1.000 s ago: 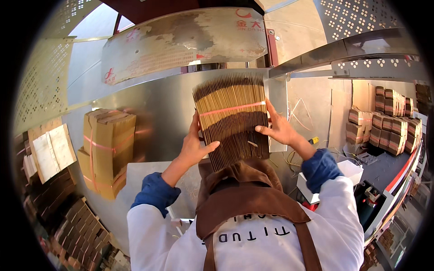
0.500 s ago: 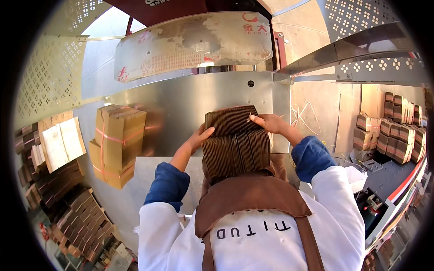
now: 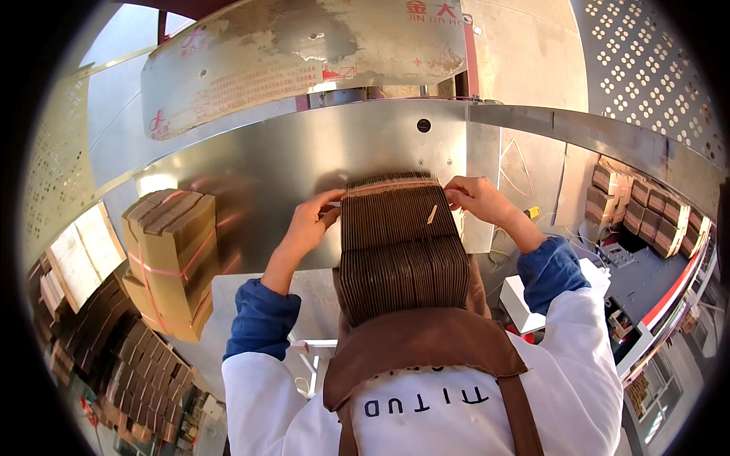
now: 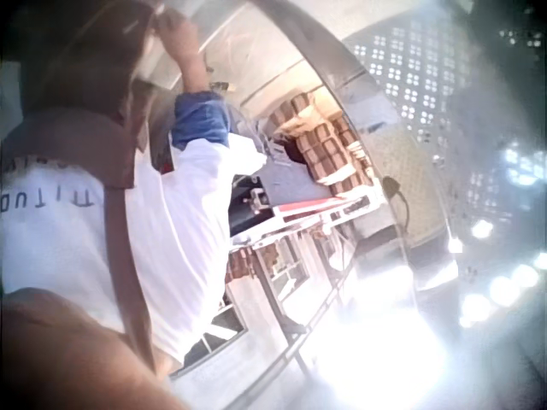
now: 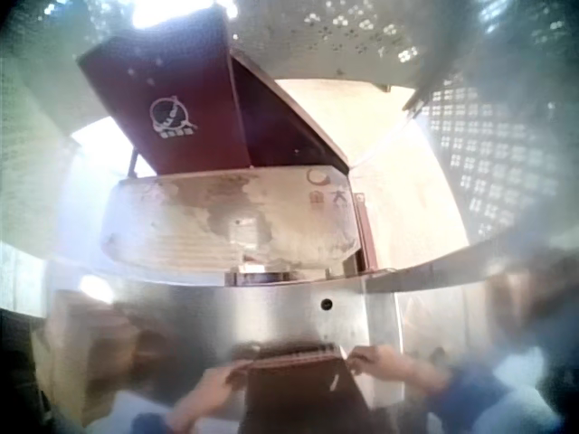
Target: The person stacks flat cardboard pieces, places them into a strapping machine, and secures them with pink plastic straps. The person then removes the bundled cardboard and stacks it with other finished bundles.
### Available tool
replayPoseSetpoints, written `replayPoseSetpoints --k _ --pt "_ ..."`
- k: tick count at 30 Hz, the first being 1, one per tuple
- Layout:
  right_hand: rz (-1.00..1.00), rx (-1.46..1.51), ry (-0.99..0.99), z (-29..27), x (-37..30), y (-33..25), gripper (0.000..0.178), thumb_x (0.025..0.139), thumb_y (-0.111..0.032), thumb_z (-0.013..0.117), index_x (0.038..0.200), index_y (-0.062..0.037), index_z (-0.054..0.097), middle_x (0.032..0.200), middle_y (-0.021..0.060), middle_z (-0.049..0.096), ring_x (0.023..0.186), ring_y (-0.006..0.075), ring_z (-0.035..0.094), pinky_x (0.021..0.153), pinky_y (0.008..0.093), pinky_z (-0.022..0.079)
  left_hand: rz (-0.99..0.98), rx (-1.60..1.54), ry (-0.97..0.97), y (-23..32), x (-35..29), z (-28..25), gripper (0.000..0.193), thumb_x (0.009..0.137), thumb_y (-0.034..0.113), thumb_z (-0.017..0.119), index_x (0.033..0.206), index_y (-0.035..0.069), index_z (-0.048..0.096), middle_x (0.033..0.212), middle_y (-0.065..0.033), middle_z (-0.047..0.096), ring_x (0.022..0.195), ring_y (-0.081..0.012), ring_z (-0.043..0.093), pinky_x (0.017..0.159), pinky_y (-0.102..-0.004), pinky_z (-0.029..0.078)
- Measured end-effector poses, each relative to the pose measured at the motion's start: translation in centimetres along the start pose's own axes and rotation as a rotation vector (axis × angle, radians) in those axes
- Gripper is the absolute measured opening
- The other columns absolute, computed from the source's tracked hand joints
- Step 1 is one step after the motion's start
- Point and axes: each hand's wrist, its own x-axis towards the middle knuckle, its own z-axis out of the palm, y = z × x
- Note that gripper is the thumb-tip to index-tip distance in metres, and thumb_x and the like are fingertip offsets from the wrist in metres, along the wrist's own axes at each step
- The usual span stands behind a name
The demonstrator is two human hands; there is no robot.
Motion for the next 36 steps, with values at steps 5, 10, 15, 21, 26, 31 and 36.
replayPoseSetpoints --k 5,10,15,21,26,31,36 --pt "-0.002 -0.018 -0.075 -1.0 0.6 -0.2 0.022 0.092 -0.018 0.055 0.098 0.0025 0.063 0.081 0.0136 0.069 0.075 0.0198 0.069 0.071 0.0306 0.053 -0.026 -0.013 -0.11 0.8 1.5 -0.9 0.028 0.089 -0.002 0.057 0.116 0.003 0.059 0.103 -0.0083 0.066 0.093 -0.0132 0.063 0.084 -0.027 0.049" --pt "-0.094 -0.079 -0.1 -1.6 0.6 -0.8 0.021 0.091 -0.015 0.058 0.098 0.0041 0.062 0.079 0.0123 0.068 0.073 0.019 0.068 0.068 0.0304 0.053 -0.078 -0.042 -0.121 1.2 1.7 -1.0 0.025 0.088 -0.003 0.058 0.112 0.001 0.061 0.1 -0.0071 0.067 0.093 -0.0128 0.063 0.082 -0.0262 0.049" --pt "-0.046 -0.113 -0.11 -1.6 1.1 -0.5 0.02 0.089 -0.019 0.057 0.093 -0.0006 0.063 0.08 0.0122 0.068 0.076 0.0284 0.066 0.07 0.0375 0.051 -0.118 -0.131 -0.104 0.8 2.1 -0.9 0.023 0.085 -0.005 0.059 0.107 0.0 0.062 0.095 -0.0066 0.067 0.089 -0.0129 0.064 0.079 -0.0254 0.05" --pt "-0.056 -0.098 -0.117 -2.0 1.0 -0.5 0.017 0.089 -0.016 0.058 0.095 -0.0004 0.061 0.08 0.0136 0.069 0.074 0.0259 0.068 0.069 0.0346 0.052 -0.18 -0.168 -0.111 0.8 2.5 -0.8 0.02 0.085 -0.006 0.059 0.105 -0.001 0.063 0.091 -0.0041 0.065 0.087 -0.0105 0.063 0.077 -0.0241 0.05" --pt "-0.044 -0.108 -0.128 -2.2 1.6 -0.6 0.016 0.089 -0.013 0.059 0.096 0.0009 0.06 0.08 0.0141 0.069 0.072 0.0244 0.069 0.067 0.033 0.053 -0.165 -0.171 -0.105 0.3 2.5 -0.8 0.022 0.084 -0.008 0.057 0.104 -0.001 0.063 0.092 -0.0052 0.064 0.084 -0.0111 0.063 0.076 -0.0245 0.051" --pt "-0.027 -0.073 -0.188 -2.5 1.6 -0.9 0.016 0.089 -0.013 0.058 0.096 0.0015 0.059 0.08 0.0142 0.069 0.074 0.0241 0.069 0.068 0.0328 0.053 -0.117 -0.182 -0.111 0.0 2.6 -0.9 0.023 0.082 -0.009 0.057 0.103 -0.002 0.064 0.091 -0.0063 0.064 0.083 -0.0126 0.064 0.075 -0.0248 0.051" --pt "0.045 -0.107 -0.204 -2.0 2.0 -0.8 0.017 0.089 -0.012 0.058 0.098 0.0024 0.059 0.081 0.0137 0.069 0.076 0.0218 0.069 0.07 0.0315 0.053 -0.104 -0.135 -0.105 -0.3 2.6 -0.9 0.023 0.082 -0.008 0.058 0.103 -0.002 0.064 0.091 -0.0066 0.064 0.082 -0.0127 0.064 0.074 -0.0243 0.051"
